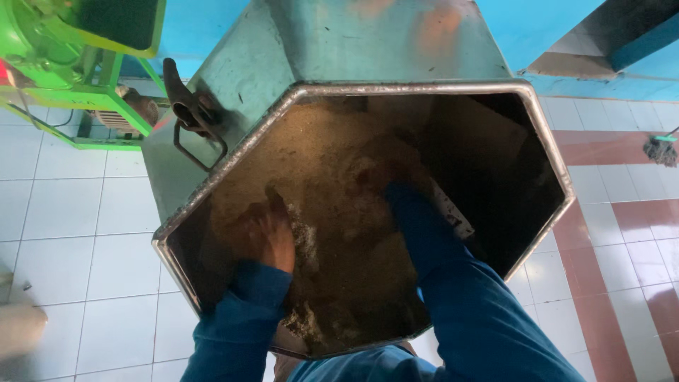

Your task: The person stands over a large octagonal metal tub filled with a brown granular mixture and mixes and kneads it by hand, working the material from the sides toward the center and breaking up clumps throughout the batch.

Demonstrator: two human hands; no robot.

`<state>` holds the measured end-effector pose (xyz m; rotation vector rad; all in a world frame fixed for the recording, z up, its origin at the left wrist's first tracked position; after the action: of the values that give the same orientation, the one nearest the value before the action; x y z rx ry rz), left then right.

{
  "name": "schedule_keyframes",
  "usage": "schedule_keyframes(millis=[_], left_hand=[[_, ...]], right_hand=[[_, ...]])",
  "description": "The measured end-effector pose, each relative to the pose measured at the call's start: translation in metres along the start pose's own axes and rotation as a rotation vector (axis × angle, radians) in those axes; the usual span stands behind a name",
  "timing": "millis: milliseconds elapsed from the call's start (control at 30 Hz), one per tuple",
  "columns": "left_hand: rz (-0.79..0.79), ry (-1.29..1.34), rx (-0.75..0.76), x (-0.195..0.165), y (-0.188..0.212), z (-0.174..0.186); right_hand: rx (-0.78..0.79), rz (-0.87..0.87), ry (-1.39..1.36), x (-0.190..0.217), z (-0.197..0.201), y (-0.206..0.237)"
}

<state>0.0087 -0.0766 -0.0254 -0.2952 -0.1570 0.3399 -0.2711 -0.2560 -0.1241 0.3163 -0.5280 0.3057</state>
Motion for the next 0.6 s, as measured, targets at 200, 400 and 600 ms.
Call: schedule_keyframes(millis=[200, 400, 600], left_hand=[[0.020, 0.116, 0.219, 0.007, -0.005, 0.021], [-0.054, 0.083, 0.372, 0.006, -0.006, 0.028], [-0.110, 0.198, 0.028, 0.001, 0.003, 0.031]], right_hand=[[-0.265, -0.106, -0.554, 0.053, -0.036, -0.037], [-0.137, 0.518, -0.261, 0.118, -0.069, -0.031], [0.008, 0.500, 0.061, 0.158, -0.086, 0.033]])
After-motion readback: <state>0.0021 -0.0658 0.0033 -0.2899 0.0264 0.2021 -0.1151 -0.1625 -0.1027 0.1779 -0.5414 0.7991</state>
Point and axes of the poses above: each hand's wrist, its own y-axis away from the middle knuckle, its own z-axis out of the back of the hand, x = y × z, the point moved 1 cm from there along -y, towards the middle knuckle, and after that the axes turned 14 degrees about z, right-handed, at the moved point
